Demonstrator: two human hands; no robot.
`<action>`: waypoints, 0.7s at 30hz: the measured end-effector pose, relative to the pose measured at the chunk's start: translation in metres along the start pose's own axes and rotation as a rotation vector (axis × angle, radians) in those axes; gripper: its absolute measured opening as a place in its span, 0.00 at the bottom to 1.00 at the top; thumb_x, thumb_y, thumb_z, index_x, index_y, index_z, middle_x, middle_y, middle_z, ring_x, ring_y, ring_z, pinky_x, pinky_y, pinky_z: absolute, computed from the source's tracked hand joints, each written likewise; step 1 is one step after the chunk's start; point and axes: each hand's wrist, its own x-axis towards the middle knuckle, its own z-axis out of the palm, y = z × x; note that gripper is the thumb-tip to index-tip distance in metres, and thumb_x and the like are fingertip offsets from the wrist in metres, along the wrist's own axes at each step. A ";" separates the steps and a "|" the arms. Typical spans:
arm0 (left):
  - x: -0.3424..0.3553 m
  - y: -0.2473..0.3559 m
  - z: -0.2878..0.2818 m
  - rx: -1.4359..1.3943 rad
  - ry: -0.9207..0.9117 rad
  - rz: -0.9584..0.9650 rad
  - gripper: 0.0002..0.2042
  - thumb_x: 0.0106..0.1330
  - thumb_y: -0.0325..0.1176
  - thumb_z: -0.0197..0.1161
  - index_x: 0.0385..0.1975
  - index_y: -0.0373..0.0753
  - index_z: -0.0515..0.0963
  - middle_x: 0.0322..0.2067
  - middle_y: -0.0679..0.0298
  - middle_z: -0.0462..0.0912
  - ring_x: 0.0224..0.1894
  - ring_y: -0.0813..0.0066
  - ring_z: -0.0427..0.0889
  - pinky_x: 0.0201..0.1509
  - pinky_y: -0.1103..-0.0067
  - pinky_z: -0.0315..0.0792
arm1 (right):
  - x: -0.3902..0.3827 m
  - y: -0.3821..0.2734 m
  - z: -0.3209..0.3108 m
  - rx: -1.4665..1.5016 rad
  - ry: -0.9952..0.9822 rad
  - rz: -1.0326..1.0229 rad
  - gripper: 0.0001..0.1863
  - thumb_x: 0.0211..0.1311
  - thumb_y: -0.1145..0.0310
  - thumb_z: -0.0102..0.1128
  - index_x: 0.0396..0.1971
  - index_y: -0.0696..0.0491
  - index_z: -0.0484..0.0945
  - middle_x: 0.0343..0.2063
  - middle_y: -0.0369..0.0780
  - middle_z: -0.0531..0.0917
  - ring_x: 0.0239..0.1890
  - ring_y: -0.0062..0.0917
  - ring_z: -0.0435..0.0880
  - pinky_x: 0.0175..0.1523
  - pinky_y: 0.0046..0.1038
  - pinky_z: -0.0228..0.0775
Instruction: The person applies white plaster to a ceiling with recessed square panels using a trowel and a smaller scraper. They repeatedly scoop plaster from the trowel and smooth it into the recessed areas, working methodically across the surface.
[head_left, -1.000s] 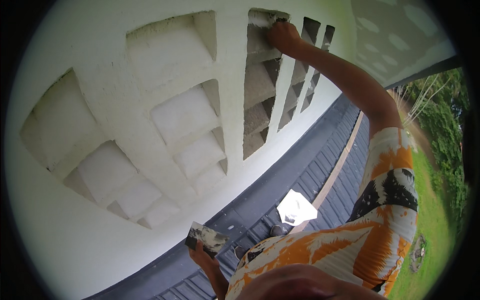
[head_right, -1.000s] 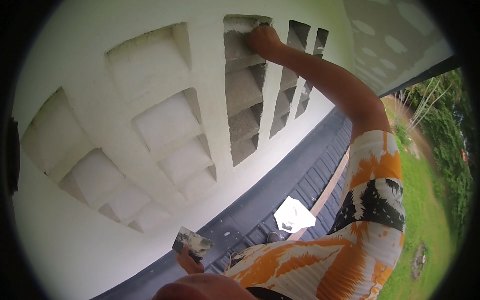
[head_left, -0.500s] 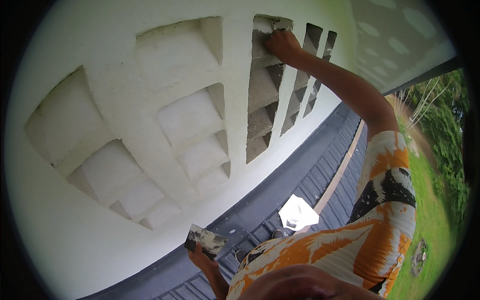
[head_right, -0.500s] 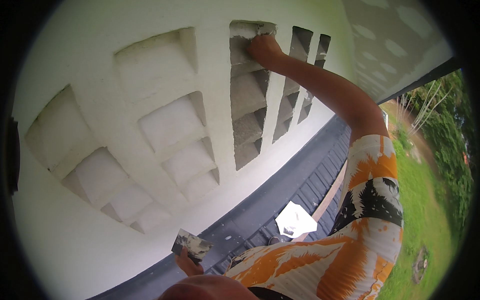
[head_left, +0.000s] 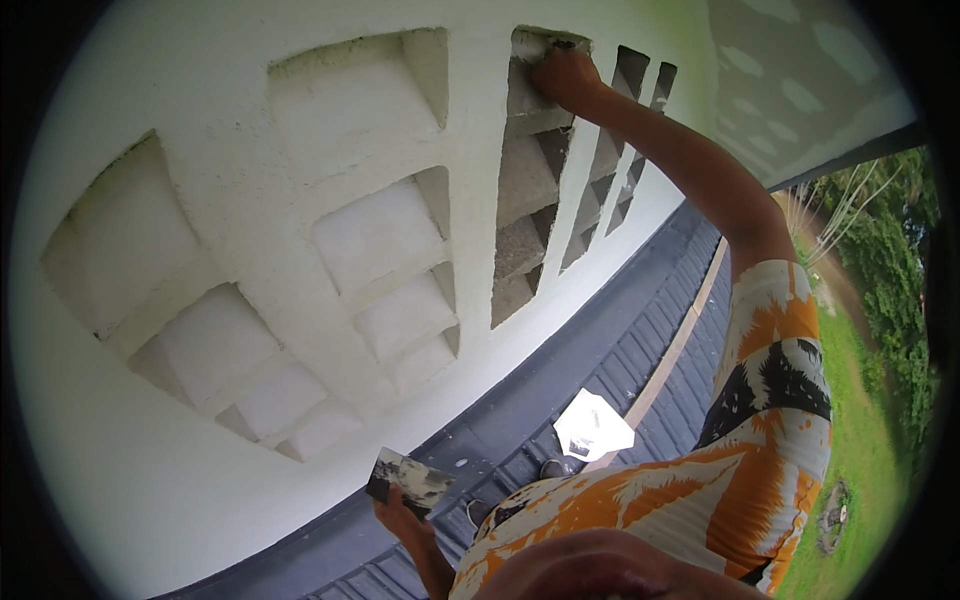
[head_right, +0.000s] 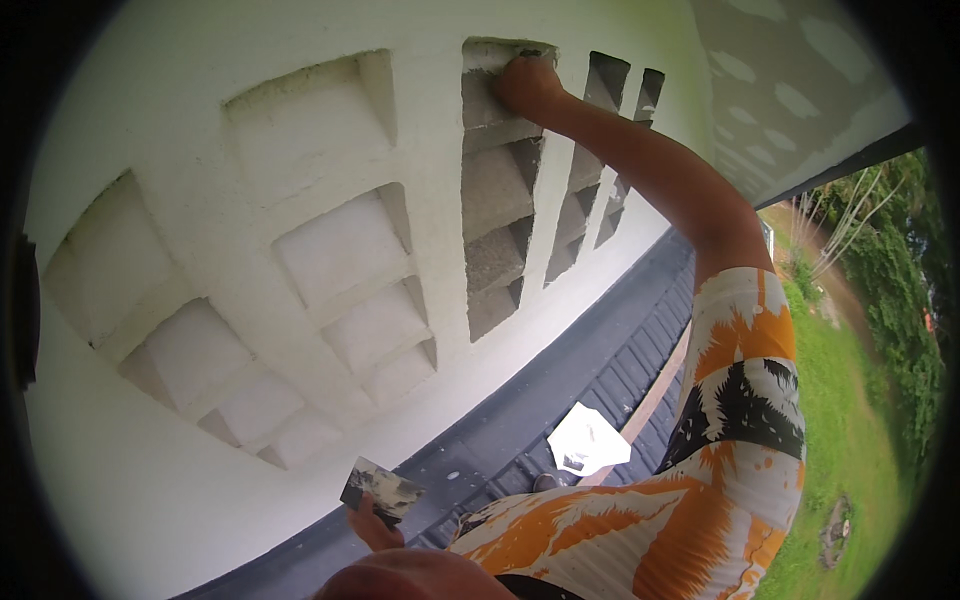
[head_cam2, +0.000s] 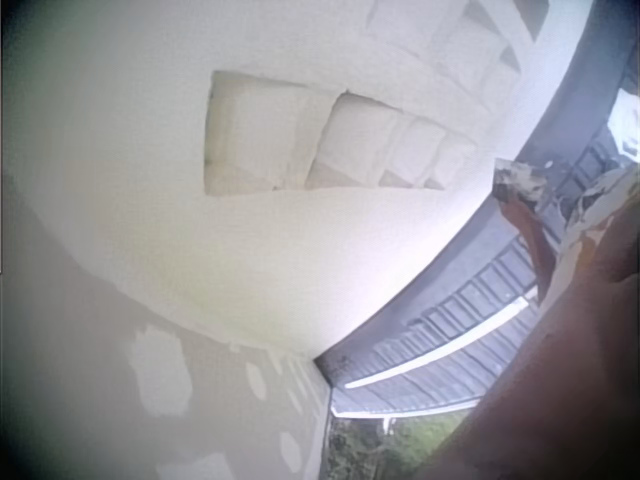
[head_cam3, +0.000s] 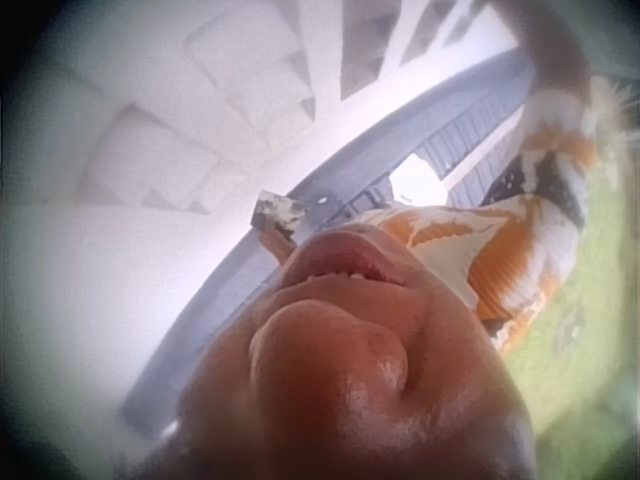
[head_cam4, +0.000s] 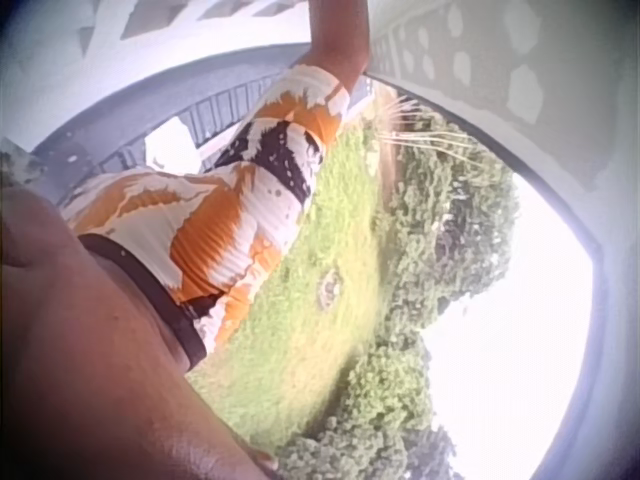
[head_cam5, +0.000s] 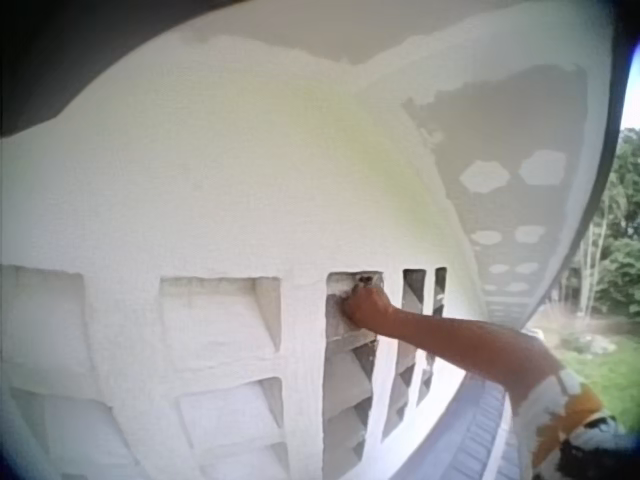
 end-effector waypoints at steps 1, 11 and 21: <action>0.000 0.002 0.001 0.018 -0.007 -0.007 0.18 0.60 0.24 0.55 0.51 0.30 0.71 0.41 0.56 0.79 0.39 0.65 0.83 0.41 0.72 0.79 | -0.001 0.004 -0.003 0.025 -0.032 -0.040 0.04 0.51 0.73 0.62 0.26 0.51 0.85 0.31 0.45 0.86 0.35 0.34 0.88 0.34 0.32 0.80; -0.004 0.006 0.006 -0.057 0.005 -0.001 0.17 0.59 0.24 0.55 0.49 0.29 0.71 0.39 0.56 0.80 0.37 0.66 0.83 0.39 0.73 0.79 | -0.025 -0.010 -0.016 0.002 0.265 -0.126 0.03 0.49 0.72 0.62 0.20 0.49 0.83 0.23 0.39 0.83 0.34 0.28 0.88 0.34 0.31 0.81; 0.002 0.001 -0.001 -0.030 -0.003 0.008 0.16 0.59 0.24 0.55 0.49 0.29 0.72 0.39 0.56 0.80 0.37 0.66 0.84 0.39 0.72 0.79 | -0.005 0.014 0.021 0.001 0.106 -0.161 0.04 0.51 0.71 0.61 0.21 0.50 0.84 0.28 0.40 0.85 0.33 0.32 0.87 0.32 0.32 0.78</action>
